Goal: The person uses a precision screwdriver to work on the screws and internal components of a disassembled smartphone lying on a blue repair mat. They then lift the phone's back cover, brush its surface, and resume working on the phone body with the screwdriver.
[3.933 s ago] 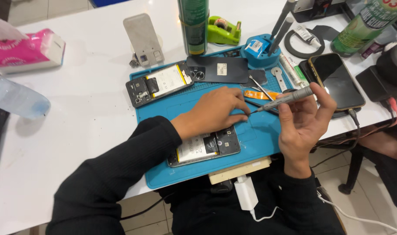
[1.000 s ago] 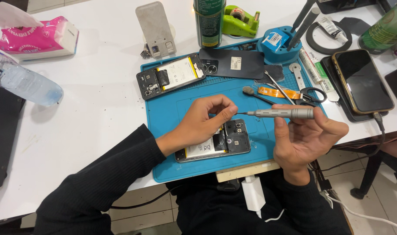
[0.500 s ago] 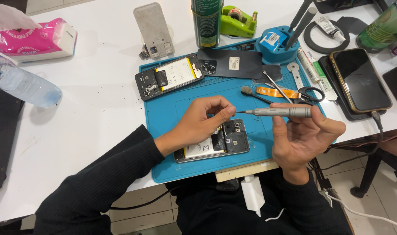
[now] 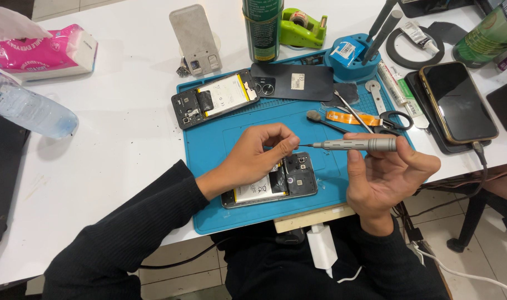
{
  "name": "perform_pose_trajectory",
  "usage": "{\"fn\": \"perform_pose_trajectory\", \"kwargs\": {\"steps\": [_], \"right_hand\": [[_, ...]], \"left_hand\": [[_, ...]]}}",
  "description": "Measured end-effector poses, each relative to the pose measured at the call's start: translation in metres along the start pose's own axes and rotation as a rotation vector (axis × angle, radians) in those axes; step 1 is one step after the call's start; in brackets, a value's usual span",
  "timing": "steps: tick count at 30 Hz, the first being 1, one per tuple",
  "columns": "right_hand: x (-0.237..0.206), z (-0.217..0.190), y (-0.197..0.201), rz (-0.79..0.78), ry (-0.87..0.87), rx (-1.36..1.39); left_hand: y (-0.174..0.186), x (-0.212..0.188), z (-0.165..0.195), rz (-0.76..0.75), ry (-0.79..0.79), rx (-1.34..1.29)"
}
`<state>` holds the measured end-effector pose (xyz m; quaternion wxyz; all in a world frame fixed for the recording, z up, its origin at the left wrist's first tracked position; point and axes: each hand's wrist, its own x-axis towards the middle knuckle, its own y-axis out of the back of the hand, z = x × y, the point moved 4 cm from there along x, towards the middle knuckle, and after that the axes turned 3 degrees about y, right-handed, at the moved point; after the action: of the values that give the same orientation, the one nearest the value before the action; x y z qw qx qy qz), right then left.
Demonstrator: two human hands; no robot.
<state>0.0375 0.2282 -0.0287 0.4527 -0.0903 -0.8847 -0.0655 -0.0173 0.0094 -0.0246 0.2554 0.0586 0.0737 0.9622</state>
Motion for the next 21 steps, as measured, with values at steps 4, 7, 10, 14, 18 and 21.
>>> {"fn": "perform_pose_trajectory", "kwargs": {"steps": [4, 7, 10, 14, 18, 21], "right_hand": [[-0.002, 0.0002, 0.0004, 0.007, -0.006, 0.009], [-0.0023, 0.0001, 0.0001, -0.001, 0.001, -0.003], [-0.0017, 0.0003, 0.0002, -0.006, 0.002, 0.001], [-0.0015, -0.0001, 0.0005, -0.014, 0.001, 0.005], [-0.0004, 0.0008, 0.0002, -0.024, 0.0, 0.001], [0.0005, 0.0013, -0.0003, -0.033, -0.003, 0.002]], "left_hand": [[0.0002, -0.0003, -0.0004, -0.003, 0.015, -0.001], [0.0007, -0.0006, -0.0006, -0.016, 0.019, -0.018], [0.0011, 0.0, -0.0015, -0.029, 0.026, -0.029], [0.0013, 0.0006, -0.0032, -0.044, 0.041, -0.024], [0.0014, 0.0006, -0.0018, -0.05, 0.041, -0.006], [0.0009, 0.0003, 0.0035, -0.055, 0.033, 0.036]]}}
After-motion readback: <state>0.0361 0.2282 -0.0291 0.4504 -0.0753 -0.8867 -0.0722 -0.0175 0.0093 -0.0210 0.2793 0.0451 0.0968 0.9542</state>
